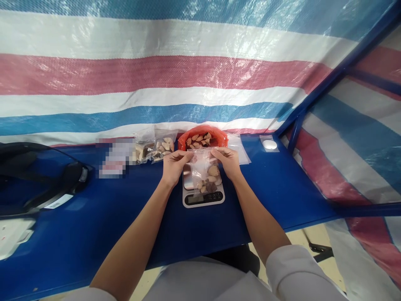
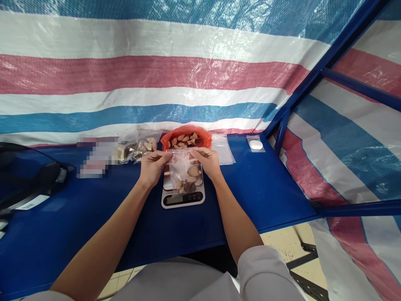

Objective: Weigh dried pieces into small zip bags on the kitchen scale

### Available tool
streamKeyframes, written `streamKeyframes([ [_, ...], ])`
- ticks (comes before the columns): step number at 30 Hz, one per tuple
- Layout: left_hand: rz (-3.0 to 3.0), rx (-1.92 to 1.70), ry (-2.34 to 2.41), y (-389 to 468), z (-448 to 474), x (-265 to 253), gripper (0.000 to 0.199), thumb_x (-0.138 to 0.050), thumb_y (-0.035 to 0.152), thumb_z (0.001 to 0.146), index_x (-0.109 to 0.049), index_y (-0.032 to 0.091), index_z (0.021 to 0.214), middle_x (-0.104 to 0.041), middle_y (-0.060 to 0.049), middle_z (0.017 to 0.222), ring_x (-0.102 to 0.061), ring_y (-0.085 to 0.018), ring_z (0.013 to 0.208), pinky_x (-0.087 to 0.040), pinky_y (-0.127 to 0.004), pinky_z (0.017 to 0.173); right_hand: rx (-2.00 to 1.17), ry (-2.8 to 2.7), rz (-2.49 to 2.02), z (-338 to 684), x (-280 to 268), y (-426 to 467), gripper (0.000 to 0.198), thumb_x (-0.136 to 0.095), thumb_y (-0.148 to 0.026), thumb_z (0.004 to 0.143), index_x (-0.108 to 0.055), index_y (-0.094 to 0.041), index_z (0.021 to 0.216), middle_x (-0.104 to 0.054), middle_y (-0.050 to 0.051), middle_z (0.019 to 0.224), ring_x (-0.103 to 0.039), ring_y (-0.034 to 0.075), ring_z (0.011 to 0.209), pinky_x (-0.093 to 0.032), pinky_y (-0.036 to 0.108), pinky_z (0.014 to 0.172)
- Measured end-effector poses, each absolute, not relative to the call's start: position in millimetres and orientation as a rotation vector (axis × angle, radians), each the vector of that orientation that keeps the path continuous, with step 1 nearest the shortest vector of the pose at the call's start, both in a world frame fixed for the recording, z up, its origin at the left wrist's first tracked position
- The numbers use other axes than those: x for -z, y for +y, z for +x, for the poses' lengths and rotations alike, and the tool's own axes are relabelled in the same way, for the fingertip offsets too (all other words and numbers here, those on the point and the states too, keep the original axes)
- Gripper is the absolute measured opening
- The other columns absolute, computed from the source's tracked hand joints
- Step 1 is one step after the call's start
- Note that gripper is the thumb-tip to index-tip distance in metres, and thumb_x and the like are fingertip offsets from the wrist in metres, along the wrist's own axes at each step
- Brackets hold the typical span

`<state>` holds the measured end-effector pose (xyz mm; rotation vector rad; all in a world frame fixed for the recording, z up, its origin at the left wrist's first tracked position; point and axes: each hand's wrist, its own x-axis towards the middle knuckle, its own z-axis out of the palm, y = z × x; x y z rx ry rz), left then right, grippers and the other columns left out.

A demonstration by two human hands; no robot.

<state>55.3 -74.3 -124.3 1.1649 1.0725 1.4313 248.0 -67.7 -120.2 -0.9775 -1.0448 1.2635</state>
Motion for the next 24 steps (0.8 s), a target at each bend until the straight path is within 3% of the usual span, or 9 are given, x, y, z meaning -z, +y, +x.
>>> streamKeyframes([
  [7,1.119,-1.388,1.082,-79.8,61.3,116.9,0.028,-0.089,0.043,0.063,-0.080,0.018,0.072,-0.078,-0.005,0.071,-0.069,-0.017,0.062,-0.057,-0.029,0.064,-1.235,-1.044,-0.983,246.9,119.9,-70.5,0.036,-0.089,-0.053,0.056,-0.076,-0.021,0.067,-0.072,0.000,0.063,-0.068,0.016,0.059,-0.063,0.035,0.062],
  [17,1.262,-1.400,1.103,-80.9,60.9,119.1,0.019,-0.085,0.038,0.069,-0.080,0.020,0.070,-0.077,-0.004,0.068,-0.070,-0.018,0.063,-0.059,-0.030,0.069,-1.199,-1.163,-0.970,244.4,123.1,-75.0,0.033,-0.084,-0.052,0.068,-0.078,-0.022,0.076,-0.074,0.000,0.069,-0.069,0.016,0.064,-0.063,0.031,0.061],
  [24,1.262,-1.327,1.103,-81.8,61.6,117.0,0.025,-0.086,0.041,0.068,-0.081,0.019,0.077,-0.078,-0.005,0.071,-0.070,-0.018,0.064,-0.059,-0.031,0.070,-1.226,-1.146,-0.993,246.3,120.3,-74.1,0.043,-0.085,-0.061,0.061,-0.078,-0.021,0.077,-0.074,0.001,0.068,-0.071,0.018,0.065,-0.064,0.035,0.064],
])
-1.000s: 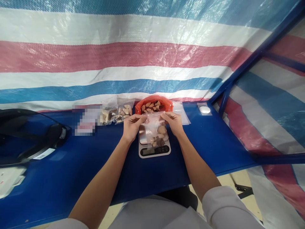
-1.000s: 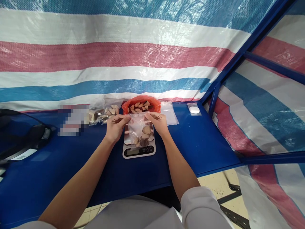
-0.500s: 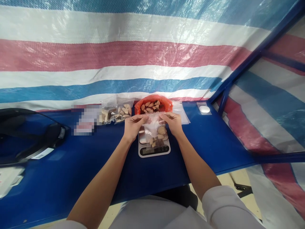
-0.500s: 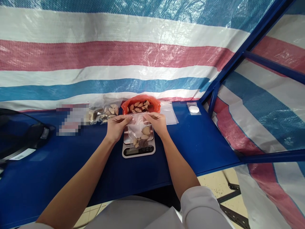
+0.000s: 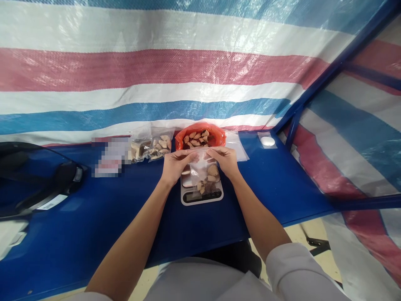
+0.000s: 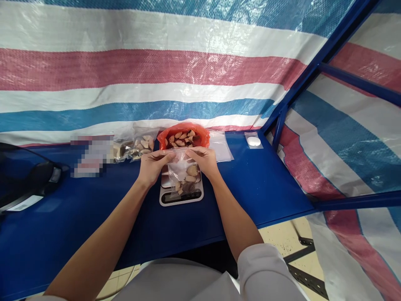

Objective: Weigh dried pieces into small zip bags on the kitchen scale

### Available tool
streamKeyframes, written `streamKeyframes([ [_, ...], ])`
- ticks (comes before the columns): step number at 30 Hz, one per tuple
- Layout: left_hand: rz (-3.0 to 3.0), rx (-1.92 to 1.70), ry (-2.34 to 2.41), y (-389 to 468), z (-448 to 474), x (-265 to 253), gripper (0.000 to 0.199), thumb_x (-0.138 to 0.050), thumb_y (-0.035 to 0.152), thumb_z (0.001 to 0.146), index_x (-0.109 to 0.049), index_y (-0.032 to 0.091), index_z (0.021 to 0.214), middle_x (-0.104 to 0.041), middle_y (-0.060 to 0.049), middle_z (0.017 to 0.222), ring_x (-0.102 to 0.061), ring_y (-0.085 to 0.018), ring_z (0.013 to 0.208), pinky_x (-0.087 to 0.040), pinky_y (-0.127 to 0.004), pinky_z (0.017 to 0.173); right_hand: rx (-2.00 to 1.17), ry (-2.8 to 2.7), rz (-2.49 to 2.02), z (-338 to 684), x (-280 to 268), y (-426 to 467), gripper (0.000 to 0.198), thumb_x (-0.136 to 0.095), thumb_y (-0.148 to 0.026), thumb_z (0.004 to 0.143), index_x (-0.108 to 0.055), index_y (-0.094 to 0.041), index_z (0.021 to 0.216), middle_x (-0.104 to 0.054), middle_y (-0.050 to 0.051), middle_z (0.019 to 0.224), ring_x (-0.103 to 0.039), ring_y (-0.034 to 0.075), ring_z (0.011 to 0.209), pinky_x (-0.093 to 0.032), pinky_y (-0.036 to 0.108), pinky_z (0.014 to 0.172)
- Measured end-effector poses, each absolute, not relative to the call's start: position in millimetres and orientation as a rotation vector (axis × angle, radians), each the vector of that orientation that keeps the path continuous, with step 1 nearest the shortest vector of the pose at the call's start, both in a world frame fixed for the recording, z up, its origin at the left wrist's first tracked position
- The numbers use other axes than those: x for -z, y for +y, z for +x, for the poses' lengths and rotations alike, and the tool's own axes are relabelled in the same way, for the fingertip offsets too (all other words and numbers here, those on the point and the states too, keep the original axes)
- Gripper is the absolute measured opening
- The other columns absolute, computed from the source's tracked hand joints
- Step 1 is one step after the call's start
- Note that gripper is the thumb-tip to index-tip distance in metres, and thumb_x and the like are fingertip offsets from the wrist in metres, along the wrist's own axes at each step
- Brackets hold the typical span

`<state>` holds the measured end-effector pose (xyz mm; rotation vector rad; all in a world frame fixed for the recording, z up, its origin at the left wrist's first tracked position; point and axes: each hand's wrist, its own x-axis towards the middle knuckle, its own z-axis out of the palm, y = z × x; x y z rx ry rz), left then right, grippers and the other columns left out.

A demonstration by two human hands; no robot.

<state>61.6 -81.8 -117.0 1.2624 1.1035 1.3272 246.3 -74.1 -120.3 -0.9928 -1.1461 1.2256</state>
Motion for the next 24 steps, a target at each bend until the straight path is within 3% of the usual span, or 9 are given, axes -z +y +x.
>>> streamKeyframes([
  [5,1.318,-1.347,1.123,-82.1,61.5,115.4,0.024,-0.084,0.043,0.068,-0.081,0.019,0.073,-0.077,-0.005,0.069,-0.071,-0.020,0.065,-0.059,-0.032,0.071,-1.219,-1.194,-0.996,247.0,122.5,-73.7,0.038,-0.084,-0.058,0.064,-0.080,-0.022,0.076,-0.075,0.002,0.070,-0.072,0.019,0.066,-0.064,0.035,0.065],
  [16,1.255,-1.334,1.187,-83.1,61.7,112.8,0.027,-0.084,0.043,0.065,-0.079,0.017,0.072,-0.076,-0.005,0.067,-0.068,-0.020,0.061,-0.056,-0.029,0.057,-1.206,-1.204,-0.929,252.3,125.0,-71.7,0.029,-0.085,-0.050,0.067,-0.081,-0.023,0.076,-0.076,0.001,0.069,-0.069,0.017,0.065,-0.061,0.032,0.062],
  [24,1.371,-1.344,1.160,-83.4,63.8,112.6,0.023,-0.082,0.041,0.070,-0.079,0.018,0.069,-0.078,-0.005,0.072,-0.071,-0.021,0.071,-0.059,-0.033,0.075,-1.151,-1.297,-0.980,251.1,127.2,-74.4,0.030,-0.080,-0.052,0.073,-0.080,-0.022,0.074,-0.076,0.003,0.072,-0.067,0.016,0.063,-0.059,0.033,0.066],
])
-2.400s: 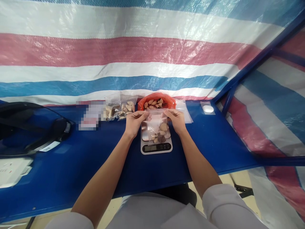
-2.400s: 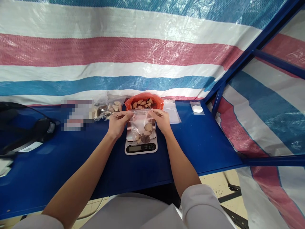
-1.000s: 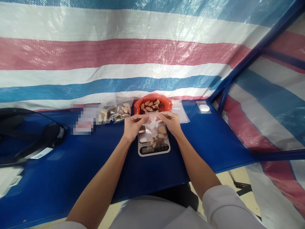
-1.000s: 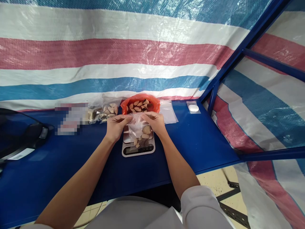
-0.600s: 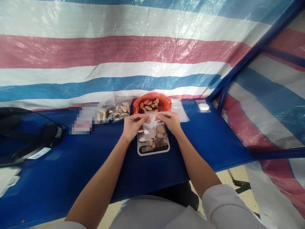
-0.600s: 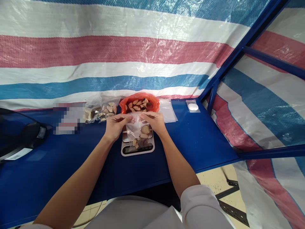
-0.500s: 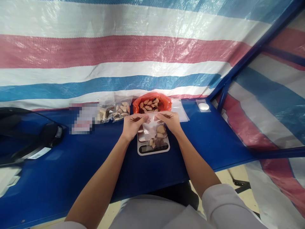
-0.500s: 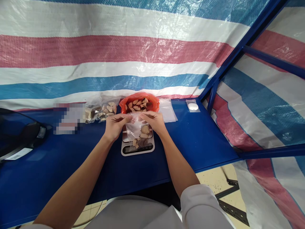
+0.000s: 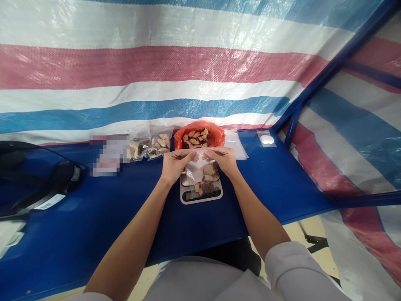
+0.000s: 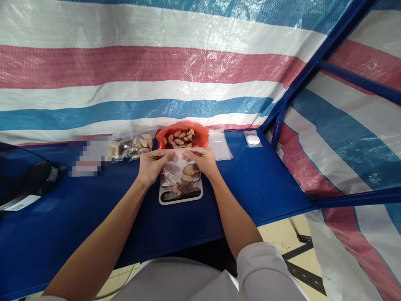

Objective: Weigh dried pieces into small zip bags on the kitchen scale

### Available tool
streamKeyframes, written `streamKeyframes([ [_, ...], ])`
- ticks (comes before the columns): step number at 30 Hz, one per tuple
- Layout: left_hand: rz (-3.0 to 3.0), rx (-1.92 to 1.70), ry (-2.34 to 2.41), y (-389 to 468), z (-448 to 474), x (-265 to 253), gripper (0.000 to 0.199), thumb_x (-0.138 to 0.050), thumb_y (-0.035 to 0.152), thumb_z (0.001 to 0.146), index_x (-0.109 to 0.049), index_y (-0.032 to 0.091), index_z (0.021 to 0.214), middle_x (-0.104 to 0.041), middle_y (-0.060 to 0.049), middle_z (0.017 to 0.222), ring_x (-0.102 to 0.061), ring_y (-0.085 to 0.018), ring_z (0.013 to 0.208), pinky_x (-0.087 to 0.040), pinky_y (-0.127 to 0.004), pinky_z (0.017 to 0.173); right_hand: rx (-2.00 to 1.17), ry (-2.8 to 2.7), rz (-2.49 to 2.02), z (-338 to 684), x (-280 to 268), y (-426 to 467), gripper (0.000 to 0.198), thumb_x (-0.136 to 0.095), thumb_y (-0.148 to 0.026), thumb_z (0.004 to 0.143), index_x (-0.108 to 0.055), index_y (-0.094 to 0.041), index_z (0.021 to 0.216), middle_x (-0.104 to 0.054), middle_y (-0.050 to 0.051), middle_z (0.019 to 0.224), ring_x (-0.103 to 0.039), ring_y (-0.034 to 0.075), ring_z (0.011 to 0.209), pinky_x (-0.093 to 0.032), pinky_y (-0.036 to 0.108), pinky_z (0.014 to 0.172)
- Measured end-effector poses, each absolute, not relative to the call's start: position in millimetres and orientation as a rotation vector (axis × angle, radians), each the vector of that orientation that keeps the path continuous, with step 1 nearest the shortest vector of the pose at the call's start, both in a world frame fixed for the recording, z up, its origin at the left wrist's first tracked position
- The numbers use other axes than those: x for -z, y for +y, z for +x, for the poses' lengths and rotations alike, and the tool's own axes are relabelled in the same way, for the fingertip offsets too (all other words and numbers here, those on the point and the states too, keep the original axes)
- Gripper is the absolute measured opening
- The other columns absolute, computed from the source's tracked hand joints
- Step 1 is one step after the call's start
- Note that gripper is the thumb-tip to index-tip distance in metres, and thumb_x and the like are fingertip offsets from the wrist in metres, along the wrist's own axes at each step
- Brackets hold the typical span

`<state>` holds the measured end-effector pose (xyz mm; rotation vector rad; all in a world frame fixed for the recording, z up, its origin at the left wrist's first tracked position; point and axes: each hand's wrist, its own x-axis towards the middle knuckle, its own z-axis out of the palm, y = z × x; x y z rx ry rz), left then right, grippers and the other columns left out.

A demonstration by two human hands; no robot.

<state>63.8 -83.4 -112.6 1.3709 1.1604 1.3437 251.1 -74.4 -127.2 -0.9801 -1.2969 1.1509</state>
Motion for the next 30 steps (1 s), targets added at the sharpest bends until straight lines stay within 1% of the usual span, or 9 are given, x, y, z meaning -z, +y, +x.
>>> streamKeyframes([
  [4,1.374,-1.353,1.156,-83.9,62.8,112.6,0.022,-0.082,0.040,0.071,-0.078,0.019,0.068,-0.077,-0.004,0.069,-0.070,-0.020,0.066,-0.058,-0.031,0.072,-1.188,-1.287,-0.972,252.3,126.4,-74.8,0.030,-0.081,-0.052,0.072,-0.081,-0.023,0.080,-0.077,0.001,0.074,-0.069,0.016,0.066,-0.060,0.033,0.067],
  [7,1.355,-1.349,1.153,-83.2,61.4,113.3,0.021,-0.082,0.040,0.070,-0.078,0.019,0.068,-0.076,-0.004,0.067,-0.069,-0.020,0.064,-0.058,-0.032,0.070,-1.189,-1.269,-0.971,254.0,124.0,-74.3,0.032,-0.083,-0.054,0.069,-0.080,-0.024,0.078,-0.077,0.001,0.073,-0.070,0.017,0.069,-0.061,0.033,0.067],
  [10,1.351,-1.347,1.147,-82.4,61.0,113.1,0.020,-0.082,0.038,0.069,-0.079,0.018,0.070,-0.076,-0.004,0.067,-0.069,-0.020,0.065,-0.058,-0.033,0.071,-1.186,-1.256,-0.963,254.7,120.7,-74.7,0.032,-0.083,-0.055,0.067,-0.079,-0.024,0.074,-0.076,0.001,0.072,-0.070,0.018,0.069,-0.062,0.034,0.067],
  [17,1.365,-1.315,1.128,-85.4,65.0,108.9,0.027,-0.086,0.043,0.066,-0.080,0.017,0.074,-0.077,-0.006,0.070,-0.070,-0.020,0.068,-0.058,-0.031,0.072,-1.127,-1.308,-0.943,253.4,124.4,-75.4,0.030,-0.081,-0.053,0.073,-0.079,-0.023,0.070,-0.076,0.002,0.073,-0.069,0.017,0.068,-0.061,0.035,0.072],
  [20,1.373,-1.330,1.138,-85.9,65.0,109.3,0.028,-0.086,0.044,0.067,-0.080,0.018,0.074,-0.077,-0.006,0.069,-0.071,-0.021,0.067,-0.058,-0.032,0.072,-1.128,-1.315,-0.965,251.9,128.5,-74.7,0.033,-0.080,-0.055,0.073,-0.079,-0.023,0.073,-0.076,0.003,0.074,-0.069,0.017,0.069,-0.061,0.034,0.071],
  [24,1.378,-1.329,1.141,-84.6,63.9,111.6,0.027,-0.085,0.043,0.067,-0.080,0.018,0.075,-0.076,-0.005,0.068,-0.071,-0.021,0.066,-0.059,-0.032,0.072,-1.167,-1.277,-1.009,249.3,129.2,-74.4,0.038,-0.082,-0.059,0.067,-0.079,-0.023,0.080,-0.076,0.001,0.074,-0.069,0.017,0.068,-0.061,0.033,0.066],
  [30,1.347,-1.319,1.135,-81.8,63.0,113.7,0.028,-0.085,0.042,0.068,-0.082,0.017,0.079,-0.077,-0.005,0.070,-0.070,-0.020,0.066,-0.058,-0.031,0.071,-1.143,-1.255,-1.000,248.4,126.3,-73.5,0.033,-0.084,-0.054,0.065,-0.078,-0.023,0.074,-0.075,0.001,0.071,-0.068,0.017,0.065,-0.060,0.034,0.065],
])
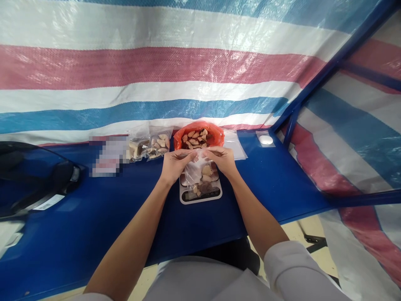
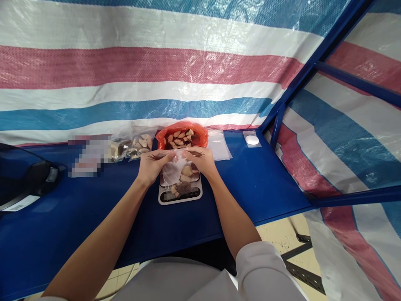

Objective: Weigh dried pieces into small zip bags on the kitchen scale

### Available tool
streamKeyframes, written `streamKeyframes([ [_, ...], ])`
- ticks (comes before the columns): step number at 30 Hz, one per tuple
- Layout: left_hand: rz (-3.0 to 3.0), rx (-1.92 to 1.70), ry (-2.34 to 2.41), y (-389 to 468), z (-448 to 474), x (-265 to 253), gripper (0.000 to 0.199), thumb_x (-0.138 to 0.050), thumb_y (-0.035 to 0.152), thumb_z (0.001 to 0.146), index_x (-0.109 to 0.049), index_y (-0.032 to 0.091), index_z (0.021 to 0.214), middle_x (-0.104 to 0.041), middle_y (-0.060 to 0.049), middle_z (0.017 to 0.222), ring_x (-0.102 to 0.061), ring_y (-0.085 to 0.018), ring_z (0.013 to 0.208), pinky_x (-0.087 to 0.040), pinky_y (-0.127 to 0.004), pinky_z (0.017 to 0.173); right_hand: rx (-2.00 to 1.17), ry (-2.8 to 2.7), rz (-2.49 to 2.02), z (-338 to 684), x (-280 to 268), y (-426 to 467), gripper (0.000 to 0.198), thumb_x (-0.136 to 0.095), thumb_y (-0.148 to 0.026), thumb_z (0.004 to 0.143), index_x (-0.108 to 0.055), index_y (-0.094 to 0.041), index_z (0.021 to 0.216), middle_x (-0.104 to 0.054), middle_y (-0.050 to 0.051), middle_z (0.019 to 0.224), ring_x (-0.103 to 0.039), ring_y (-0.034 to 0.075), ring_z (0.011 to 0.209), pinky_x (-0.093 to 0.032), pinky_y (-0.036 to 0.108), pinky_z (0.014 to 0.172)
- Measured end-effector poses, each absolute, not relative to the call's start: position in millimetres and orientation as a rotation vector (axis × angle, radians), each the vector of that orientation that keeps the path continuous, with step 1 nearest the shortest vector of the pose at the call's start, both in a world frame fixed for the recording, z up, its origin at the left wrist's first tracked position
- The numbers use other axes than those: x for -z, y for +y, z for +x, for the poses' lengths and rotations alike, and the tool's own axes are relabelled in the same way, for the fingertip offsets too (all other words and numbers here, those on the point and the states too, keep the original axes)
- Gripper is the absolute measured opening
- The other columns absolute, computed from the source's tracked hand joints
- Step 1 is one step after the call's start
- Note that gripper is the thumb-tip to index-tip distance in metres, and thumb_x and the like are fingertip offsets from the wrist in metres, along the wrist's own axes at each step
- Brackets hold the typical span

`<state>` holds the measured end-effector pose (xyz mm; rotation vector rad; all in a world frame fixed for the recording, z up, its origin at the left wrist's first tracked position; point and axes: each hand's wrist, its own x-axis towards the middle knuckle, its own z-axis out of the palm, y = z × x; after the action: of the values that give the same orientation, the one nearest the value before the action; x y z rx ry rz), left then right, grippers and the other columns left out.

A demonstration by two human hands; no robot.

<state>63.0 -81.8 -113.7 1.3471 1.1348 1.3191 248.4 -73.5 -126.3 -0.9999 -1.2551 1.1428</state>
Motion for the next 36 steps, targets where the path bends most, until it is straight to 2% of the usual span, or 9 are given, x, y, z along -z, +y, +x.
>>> streamKeyframes([
  [8,1.374,-1.346,1.111,-81.9,60.9,113.1,0.022,-0.082,0.039,0.071,-0.079,0.018,0.074,-0.075,-0.004,0.066,-0.069,-0.019,0.063,-0.057,-0.030,0.067,-1.137,-1.208,-1.011,247.6,128.0,-72.9,0.032,-0.084,-0.052,0.065,-0.076,-0.023,0.075,-0.075,0.001,0.071,-0.068,0.017,0.064,-0.059,0.033,0.064],
  [13,1.400,-1.322,1.132,-82.4,61.3,113.2,0.023,-0.082,0.040,0.071,-0.080,0.017,0.075,-0.076,-0.005,0.067,-0.068,-0.019,0.062,-0.056,-0.029,0.063,-1.115,-1.297,-0.992,247.2,129.2,-74.2,0.027,-0.081,-0.048,0.071,-0.079,-0.023,0.080,-0.076,0.001,0.073,-0.067,0.015,0.063,-0.058,0.032,0.064],
  [17,1.328,-1.326,1.112,-80.7,60.1,114.1,0.026,-0.084,0.042,0.069,-0.080,0.017,0.076,-0.077,-0.005,0.068,-0.070,-0.019,0.063,-0.058,-0.030,0.067,-1.090,-1.254,-1.006,248.0,126.9,-73.5,0.031,-0.081,-0.052,0.070,-0.078,-0.021,0.077,-0.075,0.002,0.069,-0.068,0.016,0.064,-0.059,0.032,0.064],
  [22,1.330,-1.363,1.108,-80.2,59.6,114.2,0.021,-0.083,0.038,0.070,-0.080,0.018,0.072,-0.076,-0.004,0.067,-0.069,-0.018,0.063,-0.058,-0.030,0.069,-1.137,-1.195,-0.990,247.7,130.2,-70.9,0.039,-0.081,-0.057,0.068,-0.077,-0.020,0.080,-0.075,0.001,0.071,-0.069,0.016,0.065,-0.061,0.031,0.062],
  [28,1.393,-1.327,1.137,-80.8,59.5,115.3,0.021,-0.080,0.039,0.072,-0.080,0.018,0.070,-0.076,-0.003,0.067,-0.069,-0.018,0.063,-0.058,-0.031,0.070,-1.130,-1.292,-1.010,245.5,132.1,-71.7,0.034,-0.080,-0.053,0.071,-0.078,-0.021,0.081,-0.076,0.003,0.075,-0.071,0.019,0.072,-0.061,0.031,0.065],
  [31,1.349,-1.314,1.146,-80.1,59.8,115.7,0.024,-0.081,0.041,0.071,-0.081,0.018,0.075,-0.076,-0.004,0.068,-0.070,-0.019,0.063,-0.059,-0.032,0.070,-1.150,-1.268,-1.009,246.0,129.7,-72.2,0.035,-0.080,-0.054,0.071,-0.079,-0.020,0.080,-0.076,0.003,0.073,-0.071,0.018,0.069,-0.061,0.031,0.063],
  [36,1.284,-1.347,1.093,-78.7,61.2,116.4,0.024,-0.081,0.042,0.072,-0.080,0.018,0.072,-0.077,-0.005,0.069,-0.070,-0.019,0.062,-0.059,-0.031,0.068,-1.156,-1.231,-1.025,248.3,128.6,-71.4,0.038,-0.080,-0.055,0.070,-0.080,-0.020,0.083,-0.076,0.003,0.073,-0.070,0.017,0.067,-0.060,0.031,0.062],
])
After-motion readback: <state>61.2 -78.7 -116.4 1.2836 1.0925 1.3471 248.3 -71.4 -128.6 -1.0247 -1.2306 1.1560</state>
